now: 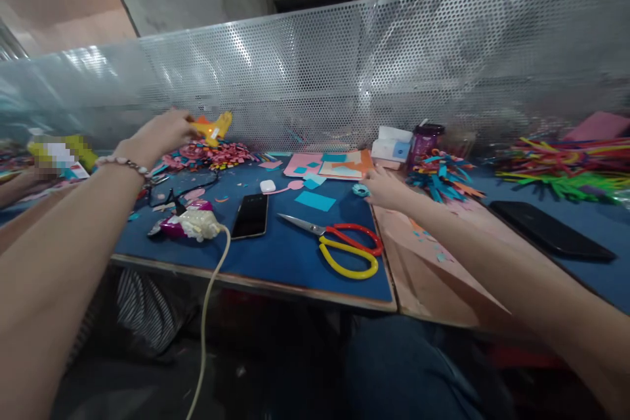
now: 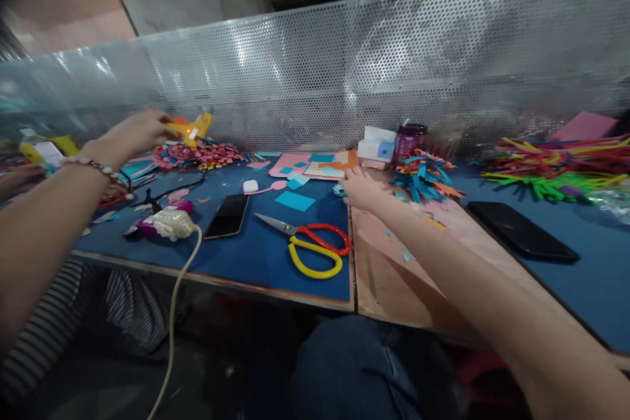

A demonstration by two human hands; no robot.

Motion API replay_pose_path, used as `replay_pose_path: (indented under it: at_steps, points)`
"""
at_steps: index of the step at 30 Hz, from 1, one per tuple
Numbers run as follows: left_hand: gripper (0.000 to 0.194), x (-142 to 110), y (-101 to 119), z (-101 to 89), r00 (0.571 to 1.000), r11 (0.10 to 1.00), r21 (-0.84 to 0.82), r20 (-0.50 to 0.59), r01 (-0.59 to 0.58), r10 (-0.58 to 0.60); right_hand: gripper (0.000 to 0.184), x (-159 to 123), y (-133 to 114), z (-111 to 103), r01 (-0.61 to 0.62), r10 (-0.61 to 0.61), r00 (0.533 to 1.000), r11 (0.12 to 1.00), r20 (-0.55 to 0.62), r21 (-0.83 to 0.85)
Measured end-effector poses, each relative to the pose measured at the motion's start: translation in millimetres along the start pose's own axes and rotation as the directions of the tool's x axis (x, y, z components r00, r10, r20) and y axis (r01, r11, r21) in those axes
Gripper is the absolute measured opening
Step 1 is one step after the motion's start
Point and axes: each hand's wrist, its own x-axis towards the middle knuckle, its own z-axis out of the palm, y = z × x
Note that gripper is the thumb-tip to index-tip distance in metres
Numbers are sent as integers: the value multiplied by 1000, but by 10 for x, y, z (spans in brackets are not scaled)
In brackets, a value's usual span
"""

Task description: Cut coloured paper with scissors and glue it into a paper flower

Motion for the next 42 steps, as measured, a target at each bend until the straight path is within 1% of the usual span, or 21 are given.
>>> replay_pose_path:
  at_steps: [2, 4, 6, 7, 9, 11, 12, 13, 15, 17, 18, 20, 22, 23, 25, 29, 32, 34, 37, 40, 42]
  points:
    - [37, 157, 189, -110, 999, 995, 89, 0, -40, 40, 24, 41, 66, 123, 73, -70, 997, 995, 41, -72]
    - [29, 282, 447, -177, 997, 995, 88, -67, -40, 46, 19, 52, 44, 169, 84, -84, 996, 996, -3, -10]
    - [27, 375, 725, -193, 993, 997, 30, -85, -75, 78, 20, 44, -36, 138, 14, 8, 995, 974, -94, 226]
    - [26, 411, 860, -184, 992, 996, -9, -93, -87, 86, 21, 35, -88, 103, -25, 78, 990, 913, -114, 406]
    - [24, 467, 1113, -143, 990, 993, -78, -121, -86, 76, 25, 8, -193, 25, -75, 153, 988, 629, -29, 774]
    - [23, 505, 1350, -92, 990, 987, -124, -107, -106, 93, 29, -25, -270, -36, -148, 44, 989, 269, 142, 952]
    - [24, 519, 1467, -67, 991, 984, -146, -103, -103, 88, 30, -41, -290, -54, -203, -32, 977, 162, 211, 966]
    - [24, 530, 1586, -45, 993, 980, -176, -90, -97, 82, 32, -56, -295, -66, -258, -72, 961, 135, 269, 957]
    - [26, 549, 1832, -5, 993, 962, -252, -77, -105, 88, 34, -80, -274, -79, -312, 33, 948, 296, 316, 903]
    - [24, 574, 2092, 33, 996, 919, -382, -39, -95, 86, 37, -93, -242, -104, -296, 258, 948, 508, 186, 809]
    - [22, 592, 2227, 53, 998, 888, -455, -32, -67, 59, 40, -96, -237, -127, -263, 315, 944, 553, 94, 791]
    - [19, 641, 2505, 93, 1000, 788, -616, -29, -18, 0, 51, -96, -265, -202, -126, 298, 954, 475, -25, 871]
    - [17, 697, 2785, 129, 999, 626, -779, 11, 42, -53, 61, -99, -345, -312, 23, 181, 981, 236, -67, 971]
    - [17, 722, 2922, 144, 996, 520, -850, 44, 81, -83, 62, -106, -394, -375, 81, 148, 984, 139, -101, 987]
    - [18, 754, 3176, 168, 987, 265, -954, 114, 141, -115, 60, -139, -488, -497, 141, 105, 984, 33, -144, 989]
    - [20, 734, 3559, 204, 940, -263, -925, 315, 273, -130, 59, -292, -579, -656, 211, 156, 965, 6, -209, 977]
    - [24, 688, 3718, 228, 889, -492, -790, 452, 365, -66, 56, -425, -583, -666, 206, 201, 956, 55, -213, 977]
    - [25, 672, 3756, 245, 872, -562, -729, 489, 391, -29, 47, -485, -574, -628, 166, 285, 940, 100, -188, 981]
    - [26, 694, 3684, 293, 876, -572, -734, 479, 366, -55, 32, -520, -519, -559, 80, 448, 886, 104, -119, 991]
    - [25, 755, 3460, 411, 874, -487, -811, 454, 324, -175, 28, -529, -409, -556, 62, 568, 822, -29, -35, 998]
    - [25, 793, 3283, 515, 827, -394, -837, 498, 379, -261, 27, -551, -339, -607, 3, 573, 817, -122, 68, 992]
